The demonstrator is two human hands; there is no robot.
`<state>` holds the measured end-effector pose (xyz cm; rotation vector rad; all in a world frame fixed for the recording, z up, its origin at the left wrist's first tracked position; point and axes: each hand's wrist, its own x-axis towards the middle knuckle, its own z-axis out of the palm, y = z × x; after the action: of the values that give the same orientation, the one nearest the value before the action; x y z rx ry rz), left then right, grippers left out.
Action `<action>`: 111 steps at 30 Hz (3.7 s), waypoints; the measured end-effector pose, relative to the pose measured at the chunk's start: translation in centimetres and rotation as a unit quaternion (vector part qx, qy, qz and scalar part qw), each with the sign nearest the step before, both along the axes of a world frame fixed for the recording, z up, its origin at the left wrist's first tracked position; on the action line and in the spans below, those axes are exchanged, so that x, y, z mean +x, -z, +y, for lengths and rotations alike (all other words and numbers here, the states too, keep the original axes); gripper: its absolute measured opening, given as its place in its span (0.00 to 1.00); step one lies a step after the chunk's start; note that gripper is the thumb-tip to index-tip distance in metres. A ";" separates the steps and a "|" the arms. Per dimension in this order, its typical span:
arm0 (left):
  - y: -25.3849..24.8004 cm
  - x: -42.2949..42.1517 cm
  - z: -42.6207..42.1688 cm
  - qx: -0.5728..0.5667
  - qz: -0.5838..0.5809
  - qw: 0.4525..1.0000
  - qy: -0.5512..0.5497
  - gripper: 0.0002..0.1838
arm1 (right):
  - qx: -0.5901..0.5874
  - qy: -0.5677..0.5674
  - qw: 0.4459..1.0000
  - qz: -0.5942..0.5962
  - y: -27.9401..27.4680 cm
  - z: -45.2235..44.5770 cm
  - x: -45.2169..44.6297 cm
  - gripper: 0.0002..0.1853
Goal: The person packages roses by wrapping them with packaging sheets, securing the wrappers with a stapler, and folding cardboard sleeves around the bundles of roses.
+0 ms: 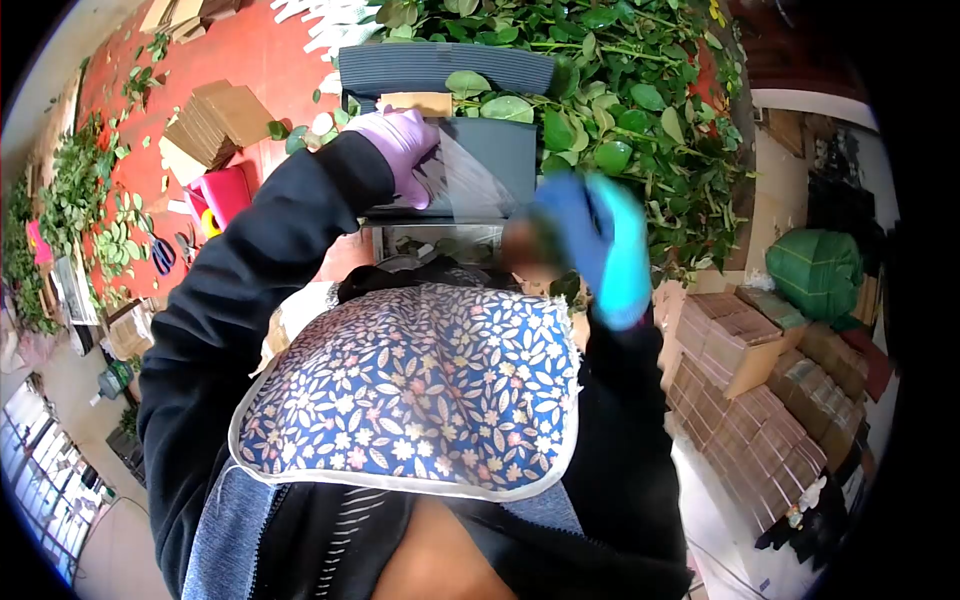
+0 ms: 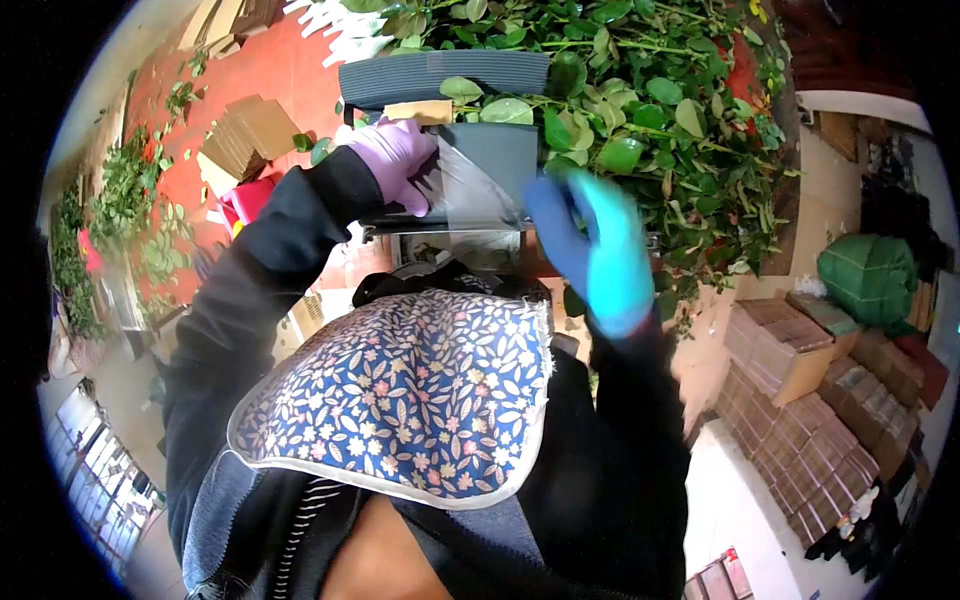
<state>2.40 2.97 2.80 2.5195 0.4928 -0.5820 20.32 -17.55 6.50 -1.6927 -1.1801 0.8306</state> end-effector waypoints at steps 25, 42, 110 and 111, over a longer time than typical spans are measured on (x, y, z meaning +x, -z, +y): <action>1.2 -1.4 1.6 0.024 0.050 0.998 -0.008 0.32 | -0.117 0.053 0.823 0.554 8.3 0.8 0.4 0.13; 3.6 -2.6 -3.5 -0.079 -0.117 0.929 -0.341 0.46 | 0.083 -0.314 0.882 -0.342 0.2 19.9 1.7 0.37; 6.5 -9.4 -2.7 0.035 -0.413 0.867 -0.279 0.06 | -0.105 -0.583 0.731 -0.339 -0.4 15.8 -4.0 0.29; 7.0 -10.0 -2.7 0.003 -0.450 0.848 -0.278 0.07 | -0.106 -0.579 0.736 -0.333 0.1 15.5 -3.6 0.29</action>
<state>-7.58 0.25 -4.19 2.1540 0.7721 0.7920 16.68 -2.03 6.44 -1.2934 -2.8789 1.0943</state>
